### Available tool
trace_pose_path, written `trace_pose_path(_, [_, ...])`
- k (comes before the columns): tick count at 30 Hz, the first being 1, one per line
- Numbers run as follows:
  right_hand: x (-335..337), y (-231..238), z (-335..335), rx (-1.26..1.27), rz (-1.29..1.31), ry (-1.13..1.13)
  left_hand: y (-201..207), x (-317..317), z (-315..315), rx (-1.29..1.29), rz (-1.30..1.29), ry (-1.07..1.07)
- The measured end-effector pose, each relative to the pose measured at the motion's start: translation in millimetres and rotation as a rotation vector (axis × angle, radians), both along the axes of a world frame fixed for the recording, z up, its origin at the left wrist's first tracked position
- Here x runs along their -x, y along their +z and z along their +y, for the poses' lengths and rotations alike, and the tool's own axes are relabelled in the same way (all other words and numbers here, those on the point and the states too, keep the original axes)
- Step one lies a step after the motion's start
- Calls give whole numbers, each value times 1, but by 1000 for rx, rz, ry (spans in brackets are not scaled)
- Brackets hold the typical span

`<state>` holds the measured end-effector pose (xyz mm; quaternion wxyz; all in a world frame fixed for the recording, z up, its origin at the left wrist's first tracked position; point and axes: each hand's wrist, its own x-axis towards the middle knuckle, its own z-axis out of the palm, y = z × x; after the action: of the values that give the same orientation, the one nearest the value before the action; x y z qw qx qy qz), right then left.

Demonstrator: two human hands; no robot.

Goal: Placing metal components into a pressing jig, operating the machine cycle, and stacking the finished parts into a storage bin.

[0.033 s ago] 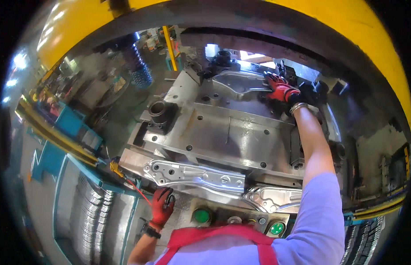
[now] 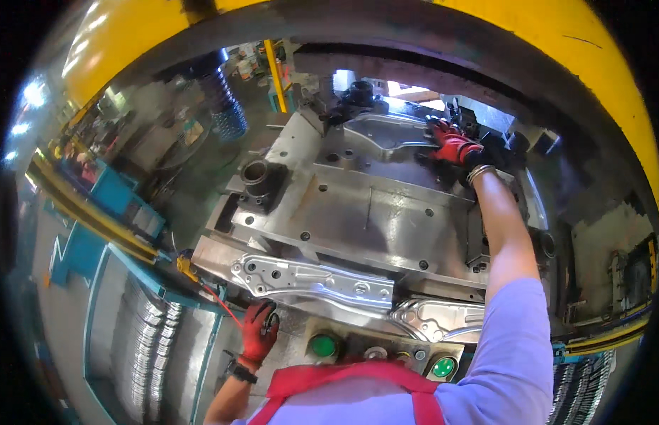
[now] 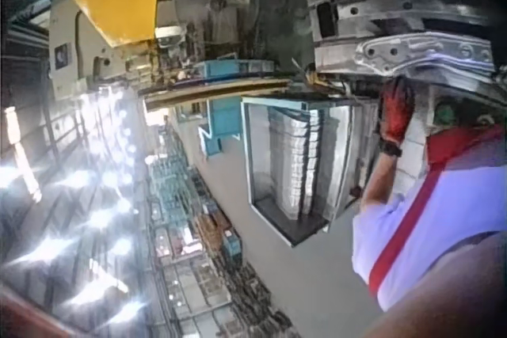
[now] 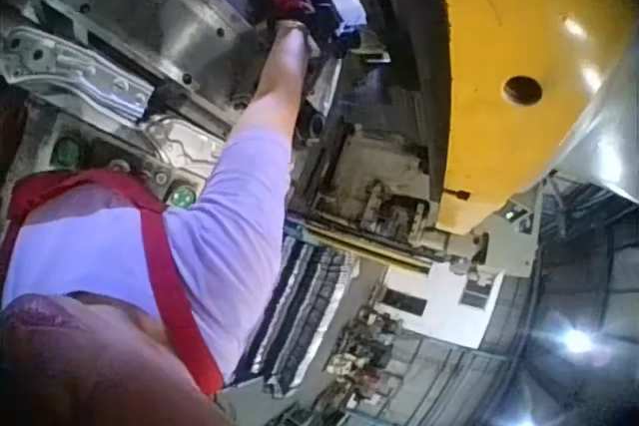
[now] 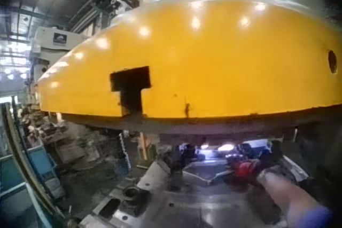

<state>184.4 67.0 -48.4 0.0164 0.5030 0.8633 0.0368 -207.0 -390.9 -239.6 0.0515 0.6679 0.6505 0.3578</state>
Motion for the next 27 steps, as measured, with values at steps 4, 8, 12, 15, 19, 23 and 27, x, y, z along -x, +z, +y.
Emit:
trace_pose_path(4, [-28, -9, 17, 77, -70, -89, 7, -8, -14, -19, -70, 61])
trace_pose_path(8, [5, 14, -64, -135, -9, -5, -8, -19, -26, 109, -196, 124])
trace_pose_path(12, [15, -12, -219, -136, 566, 244, -90, -31, -44, 430, -835, 146])
trace_pose_path(15, [-38, -81, -332, -109, 769, 139, -127, -45, -30, 638, -910, -61])
trace_pose_path(19, [-91, -196, -451, -106, 1357, -656, -204, -55, -25, 615, -340, -68])
trace_pose_path(23, [-126, -309, -525, 130, 637, -1292, -190, -58, 3, 807, -306, -110])
trace_pose_path(27, [-109, -310, -526, 135, 631, -1306, -221, -40, -6, 726, -516, -89])
